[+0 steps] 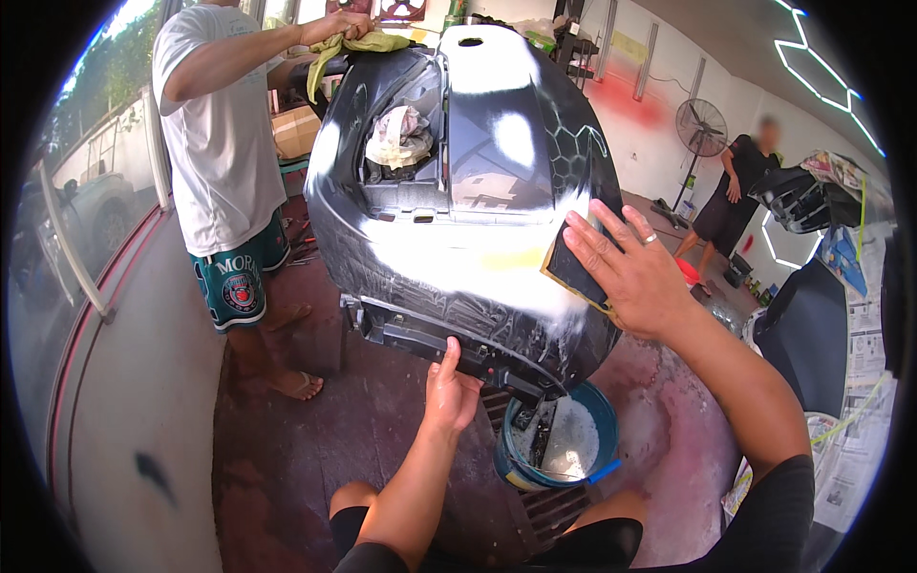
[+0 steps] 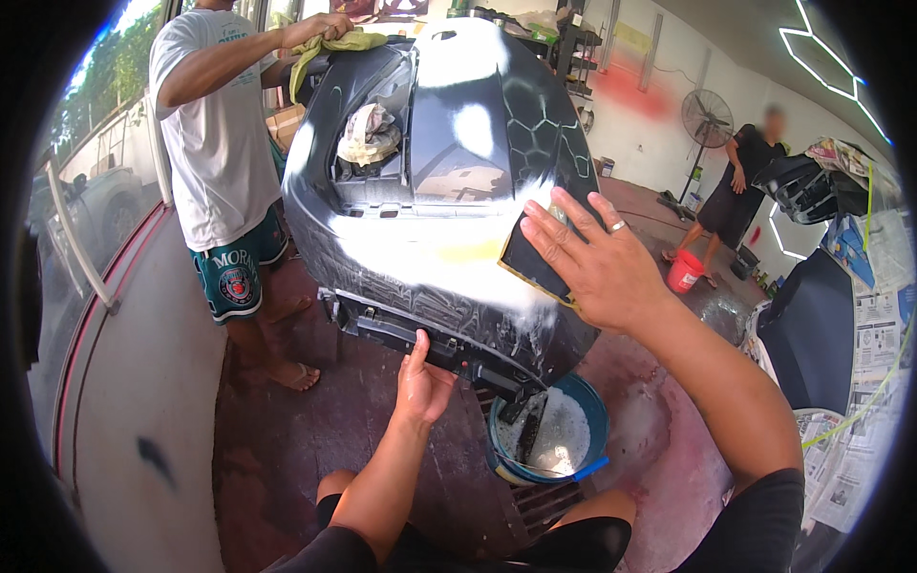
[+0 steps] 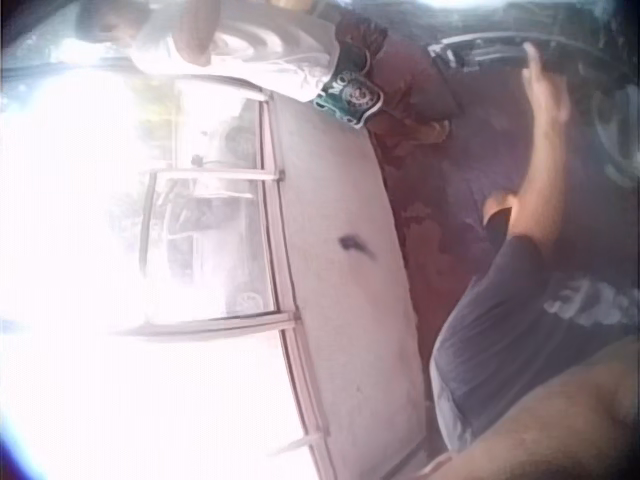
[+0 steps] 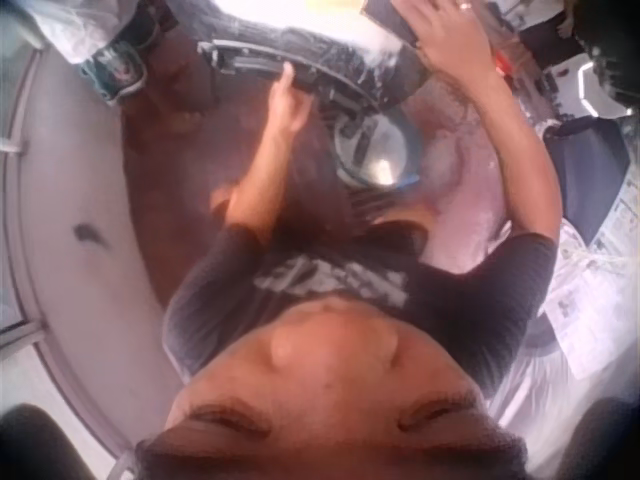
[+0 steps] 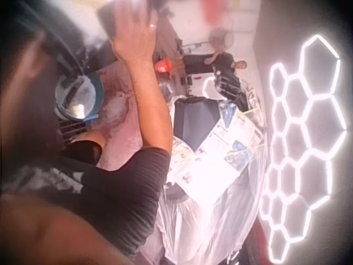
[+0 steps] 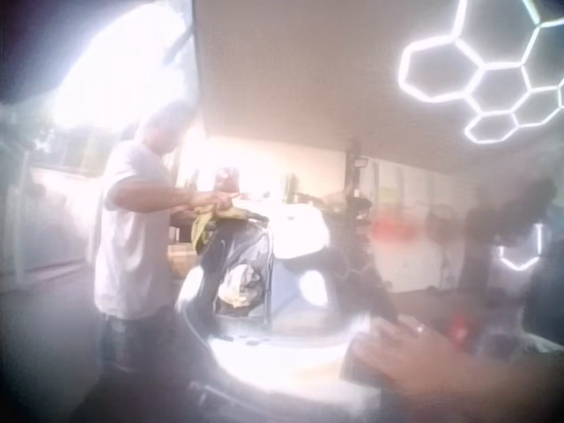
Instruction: The person scrubs a black car bumper with a sponge and soapy water, rinses it with a hose, and wipes it dry with a cloth. The person also cleans a smaller black plastic trim piece in a bucket of soapy water.
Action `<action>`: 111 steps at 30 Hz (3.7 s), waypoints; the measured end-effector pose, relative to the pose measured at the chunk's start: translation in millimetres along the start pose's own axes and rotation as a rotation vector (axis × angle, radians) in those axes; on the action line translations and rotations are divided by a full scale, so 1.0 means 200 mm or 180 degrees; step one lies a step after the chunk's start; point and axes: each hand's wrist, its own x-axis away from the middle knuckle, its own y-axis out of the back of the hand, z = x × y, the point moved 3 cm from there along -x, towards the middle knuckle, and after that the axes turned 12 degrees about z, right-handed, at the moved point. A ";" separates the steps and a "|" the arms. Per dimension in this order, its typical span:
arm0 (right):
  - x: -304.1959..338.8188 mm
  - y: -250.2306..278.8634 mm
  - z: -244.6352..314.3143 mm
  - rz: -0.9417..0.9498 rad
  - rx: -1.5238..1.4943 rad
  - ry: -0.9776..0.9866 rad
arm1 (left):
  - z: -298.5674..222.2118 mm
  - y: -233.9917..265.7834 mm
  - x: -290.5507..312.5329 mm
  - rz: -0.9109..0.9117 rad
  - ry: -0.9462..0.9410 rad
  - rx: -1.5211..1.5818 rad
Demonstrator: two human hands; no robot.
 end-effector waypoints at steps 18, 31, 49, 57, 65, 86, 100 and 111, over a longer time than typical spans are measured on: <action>1.01 -0.51 0.12 -0.0173 -0.1876 -0.1827 | 0.05 0.00 -0.03 0.0026 0.0062 -0.0051; 1.30 -1.43 0.94 0.1202 -0.2546 -0.2569 | -0.02 0.09 -0.03 -0.0050 0.0220 -0.0625; 1.17 -2.66 2.18 0.4335 -0.4582 -0.1435 | 0.37 0.45 0.53 -0.0970 0.1944 -0.1334; 1.07 -2.05 1.56 0.4720 -0.3784 -0.0508 | 0.87 0.30 0.57 0.0774 0.2879 -0.3056; 1.41 -1.48 0.95 0.2253 -0.4406 -0.0525 | 1.13 -0.19 0.38 0.2696 0.1365 -0.4801; 1.76 -1.66 0.76 -0.0842 -0.4749 -0.3303 | 1.15 -0.10 0.26 0.2110 0.2146 -0.4958; 1.47 -1.28 0.34 -0.0775 -0.6780 -0.3250 | 0.97 -0.01 0.35 0.0934 0.2050 -0.6000; 1.60 -1.24 0.59 0.1149 -0.4477 -0.1739 | 0.90 -0.07 0.31 0.0783 0.1800 -0.4085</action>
